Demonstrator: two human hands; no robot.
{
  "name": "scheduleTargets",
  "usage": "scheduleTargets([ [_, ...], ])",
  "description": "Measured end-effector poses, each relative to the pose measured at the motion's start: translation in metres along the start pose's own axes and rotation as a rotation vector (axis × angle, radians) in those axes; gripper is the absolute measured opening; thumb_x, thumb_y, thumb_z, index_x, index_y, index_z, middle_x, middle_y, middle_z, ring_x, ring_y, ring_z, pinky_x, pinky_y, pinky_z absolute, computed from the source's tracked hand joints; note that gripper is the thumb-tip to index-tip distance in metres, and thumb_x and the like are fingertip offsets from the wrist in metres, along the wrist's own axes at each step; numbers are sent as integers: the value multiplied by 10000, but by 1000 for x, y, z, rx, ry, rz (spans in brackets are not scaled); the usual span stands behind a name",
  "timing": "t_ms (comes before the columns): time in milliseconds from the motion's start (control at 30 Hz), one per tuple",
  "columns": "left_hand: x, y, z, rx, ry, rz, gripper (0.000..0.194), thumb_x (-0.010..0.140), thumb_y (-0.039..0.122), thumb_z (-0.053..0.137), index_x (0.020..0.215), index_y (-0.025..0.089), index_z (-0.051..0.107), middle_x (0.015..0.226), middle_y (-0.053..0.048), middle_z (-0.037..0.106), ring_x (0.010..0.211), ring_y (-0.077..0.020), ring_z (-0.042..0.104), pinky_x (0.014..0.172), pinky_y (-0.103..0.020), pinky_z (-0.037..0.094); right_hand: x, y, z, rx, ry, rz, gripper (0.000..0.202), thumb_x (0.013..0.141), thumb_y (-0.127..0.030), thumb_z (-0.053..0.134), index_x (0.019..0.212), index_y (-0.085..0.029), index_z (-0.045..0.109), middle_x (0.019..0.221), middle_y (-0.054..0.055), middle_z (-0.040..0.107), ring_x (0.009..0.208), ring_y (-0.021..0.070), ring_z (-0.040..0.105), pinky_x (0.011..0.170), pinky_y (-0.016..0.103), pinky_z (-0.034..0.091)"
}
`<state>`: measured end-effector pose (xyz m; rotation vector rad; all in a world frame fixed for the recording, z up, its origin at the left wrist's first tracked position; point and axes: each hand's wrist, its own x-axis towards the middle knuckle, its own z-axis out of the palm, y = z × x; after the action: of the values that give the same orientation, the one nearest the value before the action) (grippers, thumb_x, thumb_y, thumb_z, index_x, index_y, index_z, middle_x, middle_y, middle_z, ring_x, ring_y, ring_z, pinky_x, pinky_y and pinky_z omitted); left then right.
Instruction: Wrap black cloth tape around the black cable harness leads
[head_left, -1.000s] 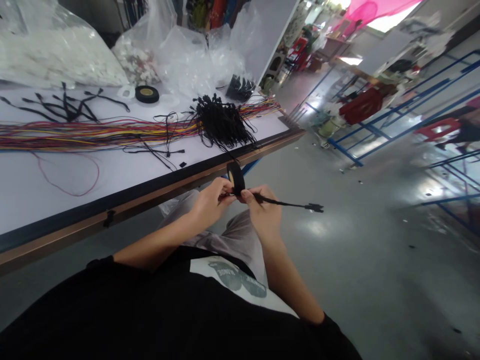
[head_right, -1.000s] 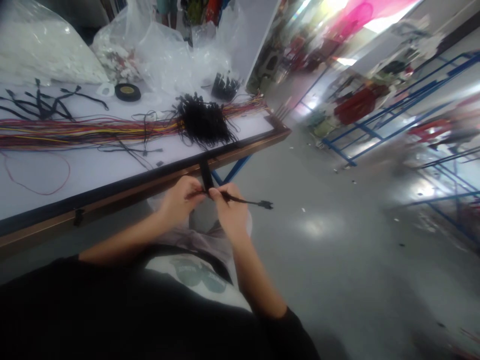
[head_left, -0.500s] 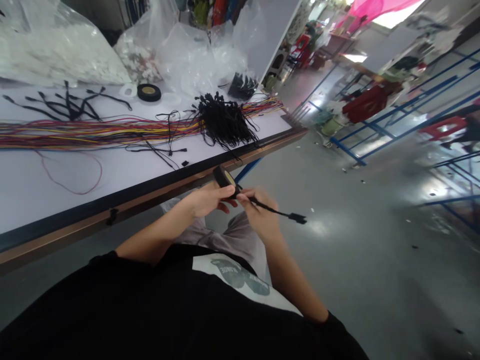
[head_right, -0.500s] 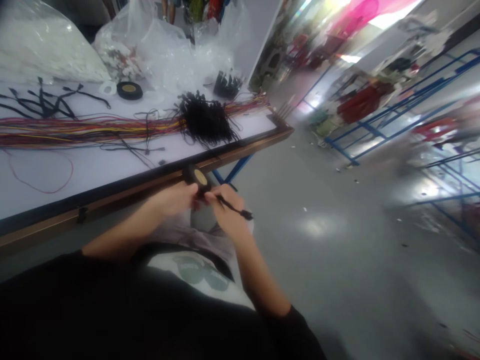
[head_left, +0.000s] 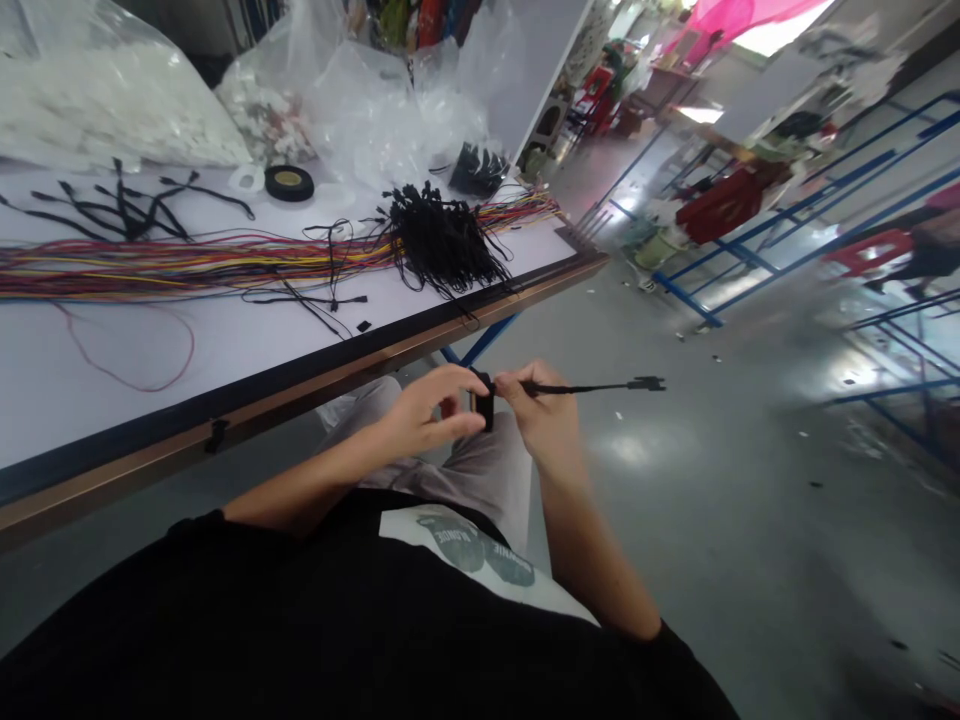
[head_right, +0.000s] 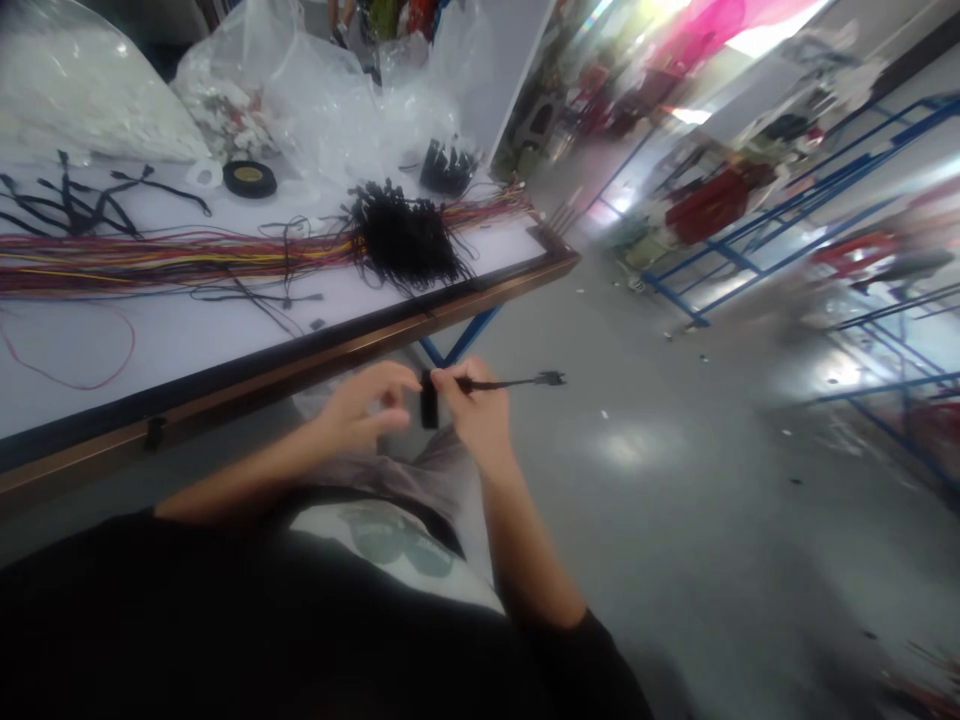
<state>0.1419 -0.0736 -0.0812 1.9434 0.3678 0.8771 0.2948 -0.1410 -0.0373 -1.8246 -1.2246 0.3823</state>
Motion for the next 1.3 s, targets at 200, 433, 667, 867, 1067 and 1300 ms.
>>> scheduleTargets([
  [200, 21, -4, 7, 319, 128, -66, 72, 739, 230, 605, 737, 160, 592, 720, -9, 593, 664, -122, 508, 646, -251, 403, -3, -2, 7, 20, -3, -60, 273, 750, -411, 594, 580, -208, 526, 626, -21, 584, 636, 135, 523, 628, 279, 399],
  [433, 25, -12, 2, 427, 38, -96, 82, 760, 221, 584, 699, 166, 589, 703, -12, 620, 705, -146, 543, 670, -267, 389, -8, 12, 25, 87, 52, 82, 316, 781, -496, 528, 675, -199, 526, 584, -25, 550, 550, 119, 490, 574, 269, 398],
  [667, 25, -6, -2, 77, 37, -483, 141, 723, 288, 602, 674, 158, 573, 560, 40, 571, 527, -97, 522, 508, -203, 367, -12, 15, 30, 16, -262, 74, 357, 697, -375, 615, 1012, -220, 545, 904, 27, 646, 749, 166, 602, 686, 321, 475],
  [867, 21, -7, -8, -14, -60, -477, 88, 734, 229, 590, 692, 151, 581, 531, 38, 581, 509, -95, 543, 518, -195, 392, -9, 19, 22, -138, -399, 2, 243, 809, -403, 490, 958, -243, 596, 1050, 40, 663, 905, 203, 616, 771, 354, 471],
  [1067, 17, -13, -3, 190, -72, -425, 152, 773, 150, 510, 855, 175, 635, 720, -2, 673, 653, -133, 609, 628, -233, 462, -4, 16, 25, -365, -546, 30, 272, 852, -329, 366, 1002, -254, 581, 863, 23, 697, 750, 199, 632, 653, 308, 450],
  [1300, 16, -20, 3, 144, -53, -499, 140, 780, 131, 503, 867, 151, 611, 748, -21, 683, 652, -142, 644, 611, -231, 490, -2, 8, 35, -751, -454, -160, 357, 821, -250, 417, 1145, -213, 561, 920, 82, 716, 848, 238, 627, 781, 350, 387],
])
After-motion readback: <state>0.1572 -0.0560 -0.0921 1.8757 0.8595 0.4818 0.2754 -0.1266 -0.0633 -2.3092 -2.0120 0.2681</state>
